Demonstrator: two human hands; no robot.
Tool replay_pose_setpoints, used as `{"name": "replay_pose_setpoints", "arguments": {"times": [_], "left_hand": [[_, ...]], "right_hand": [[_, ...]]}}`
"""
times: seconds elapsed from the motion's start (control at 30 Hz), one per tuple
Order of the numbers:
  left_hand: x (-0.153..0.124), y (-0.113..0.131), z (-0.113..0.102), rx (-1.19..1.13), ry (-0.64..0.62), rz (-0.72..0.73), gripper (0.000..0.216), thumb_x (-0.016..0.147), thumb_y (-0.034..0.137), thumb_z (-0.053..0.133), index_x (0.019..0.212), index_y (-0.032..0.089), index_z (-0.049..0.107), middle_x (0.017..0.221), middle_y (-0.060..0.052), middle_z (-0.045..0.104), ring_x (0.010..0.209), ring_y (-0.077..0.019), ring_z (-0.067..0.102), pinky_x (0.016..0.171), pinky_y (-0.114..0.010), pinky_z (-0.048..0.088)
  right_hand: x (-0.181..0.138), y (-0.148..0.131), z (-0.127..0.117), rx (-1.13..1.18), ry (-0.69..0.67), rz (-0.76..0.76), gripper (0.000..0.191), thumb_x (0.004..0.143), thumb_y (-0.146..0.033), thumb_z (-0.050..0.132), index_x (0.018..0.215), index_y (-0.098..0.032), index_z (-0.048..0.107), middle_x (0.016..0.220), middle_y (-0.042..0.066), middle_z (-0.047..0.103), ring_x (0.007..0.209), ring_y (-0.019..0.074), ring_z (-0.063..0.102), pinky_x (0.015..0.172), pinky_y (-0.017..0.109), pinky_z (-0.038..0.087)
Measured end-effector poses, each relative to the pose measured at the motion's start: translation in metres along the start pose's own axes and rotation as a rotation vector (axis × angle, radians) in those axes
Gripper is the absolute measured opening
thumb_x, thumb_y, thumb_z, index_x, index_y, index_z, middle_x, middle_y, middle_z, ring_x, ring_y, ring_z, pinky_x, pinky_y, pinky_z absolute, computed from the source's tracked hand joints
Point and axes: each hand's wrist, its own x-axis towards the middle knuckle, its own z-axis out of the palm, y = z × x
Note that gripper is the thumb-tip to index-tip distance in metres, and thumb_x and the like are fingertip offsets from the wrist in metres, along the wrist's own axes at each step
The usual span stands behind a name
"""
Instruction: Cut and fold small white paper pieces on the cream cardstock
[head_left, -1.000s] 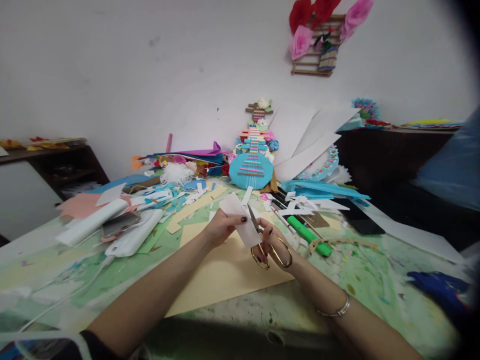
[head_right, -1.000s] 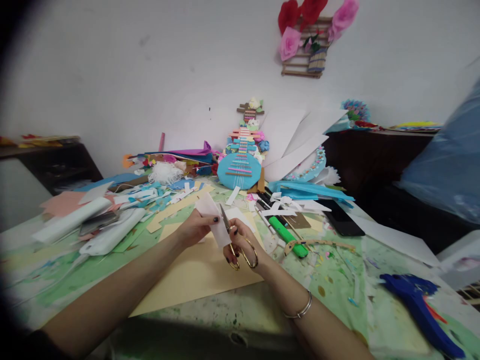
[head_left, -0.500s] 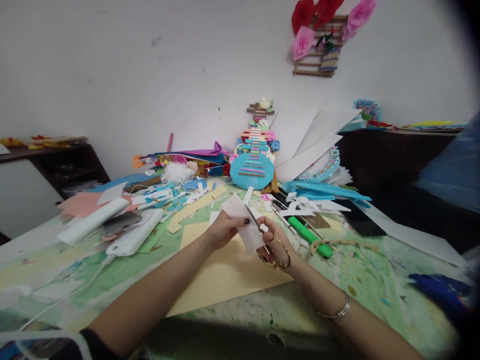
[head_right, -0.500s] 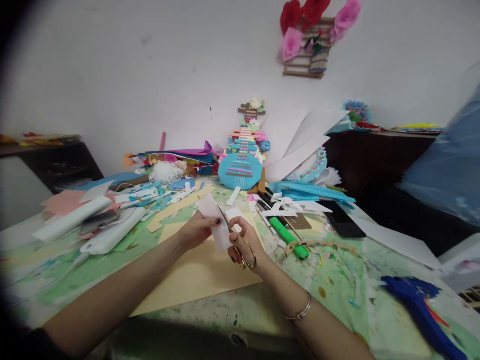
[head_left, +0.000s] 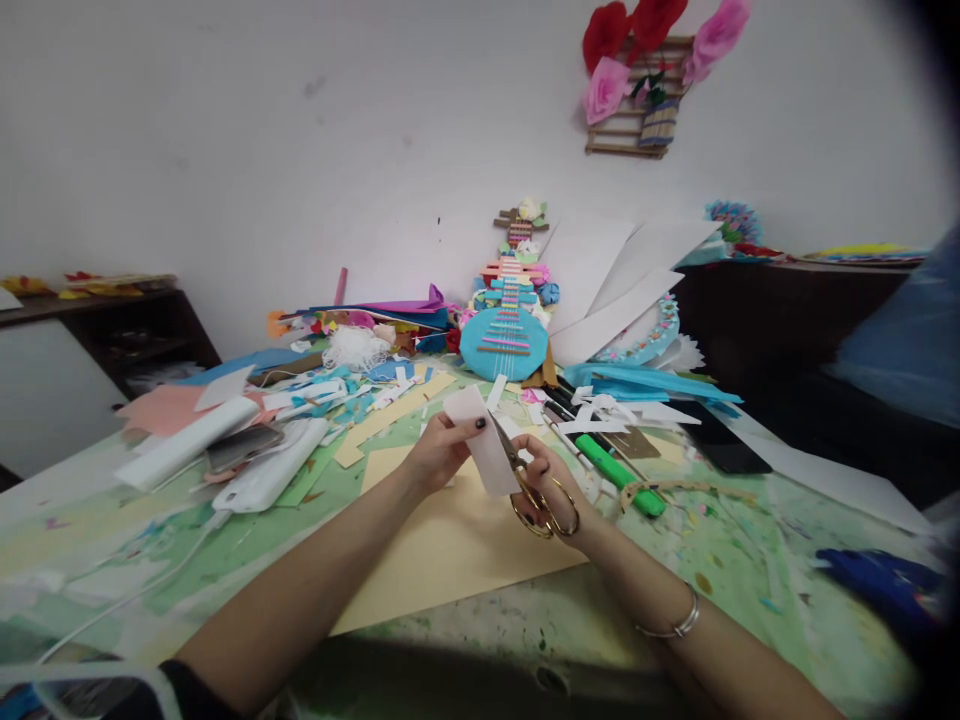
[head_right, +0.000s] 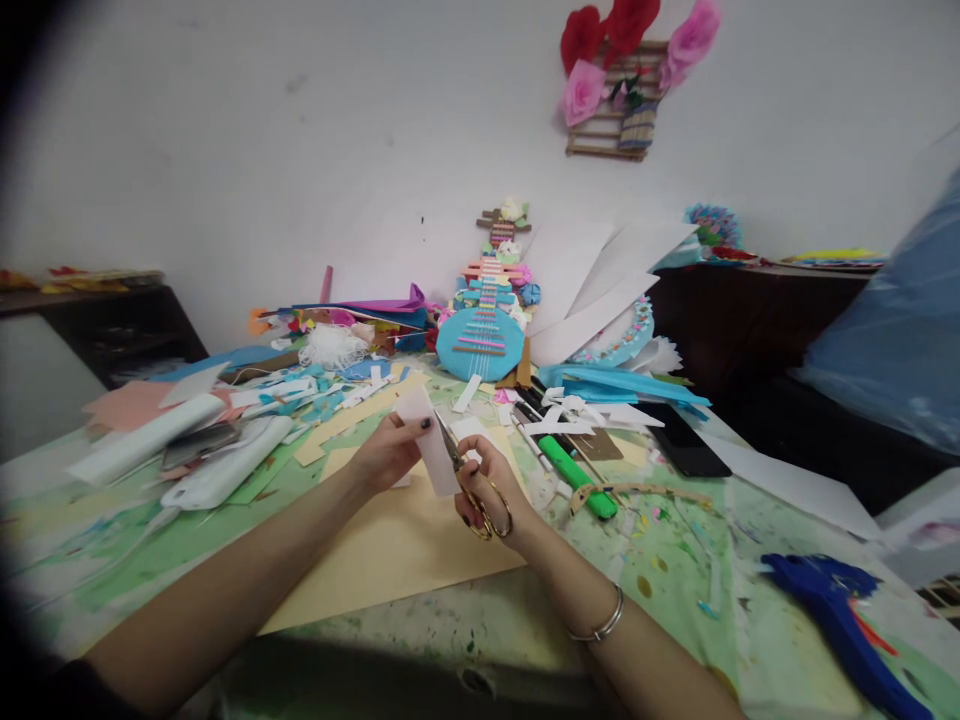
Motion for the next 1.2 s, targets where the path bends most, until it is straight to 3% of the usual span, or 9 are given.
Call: {"name": "replay_pose_setpoints", "arguments": {"times": [0.23, 0.4, 0.7, 0.9, 1.2], "left_hand": [[0.0, -0.004, 0.0, -0.003, -0.021, -0.026, 0.028, 0.057, 0.023, 0.082, 0.077, 0.01, 0.067, 0.072, -0.006, 0.068, 0.066, -0.016, 0.062, 0.068, -0.029, 0.046], [-0.003, -0.003, 0.004, 0.02, -0.023, -0.054, 0.03, 0.057, 0.023, 0.081, 0.079, 0.009, 0.067, 0.073, -0.006, 0.068, 0.067, -0.0163, 0.061, 0.067, -0.028, 0.047], [-0.001, 0.0, 0.002, 0.079, -0.007, -0.028, 0.03, 0.054, 0.022, 0.083, 0.077, 0.009, 0.068, 0.073, -0.006, 0.069, 0.066, -0.0163, 0.062, 0.067, -0.028, 0.048], [-0.002, -0.004, 0.003, 0.097, -0.036, -0.055, 0.031, 0.052, 0.02, 0.083, 0.079, 0.01, 0.069, 0.073, -0.005, 0.069, 0.067, -0.0151, 0.061, 0.066, -0.027, 0.048], [-0.007, -0.011, 0.007, 0.069, -0.061, -0.141, 0.031, 0.055, 0.025, 0.083, 0.077, 0.01, 0.068, 0.073, -0.007, 0.07, 0.065, -0.016, 0.063, 0.066, -0.027, 0.049]], "right_hand": [[-0.002, 0.0, 0.001, 0.03, 0.013, 0.011, 0.071, 0.057, -0.084, 0.05, 0.09, -0.023, 0.036, 0.04, -0.013, 0.041, 0.026, 0.0048, 0.028, 0.029, 0.015, 0.022], [-0.002, 0.003, -0.001, 0.051, -0.025, -0.002, 0.066, 0.066, -0.08, 0.048, 0.095, -0.021, 0.039, 0.041, -0.009, 0.048, 0.028, 0.0072, 0.036, 0.032, 0.016, 0.026], [-0.001, 0.006, -0.004, 0.087, -0.082, -0.024, 0.061, 0.071, -0.076, 0.047, 0.096, -0.021, 0.04, 0.038, -0.009, 0.049, 0.026, 0.0069, 0.034, 0.032, 0.015, 0.02], [0.0, 0.008, -0.005, 0.092, -0.033, -0.006, 0.062, 0.07, -0.074, 0.051, 0.1, -0.02, 0.042, 0.044, -0.009, 0.05, 0.029, 0.0087, 0.042, 0.029, 0.016, 0.029], [-0.002, 0.006, -0.003, 0.077, 0.056, -0.041, 0.065, 0.063, -0.074, 0.058, 0.096, -0.021, 0.041, 0.043, -0.012, 0.042, 0.028, 0.0057, 0.035, 0.028, 0.015, 0.029]]}}
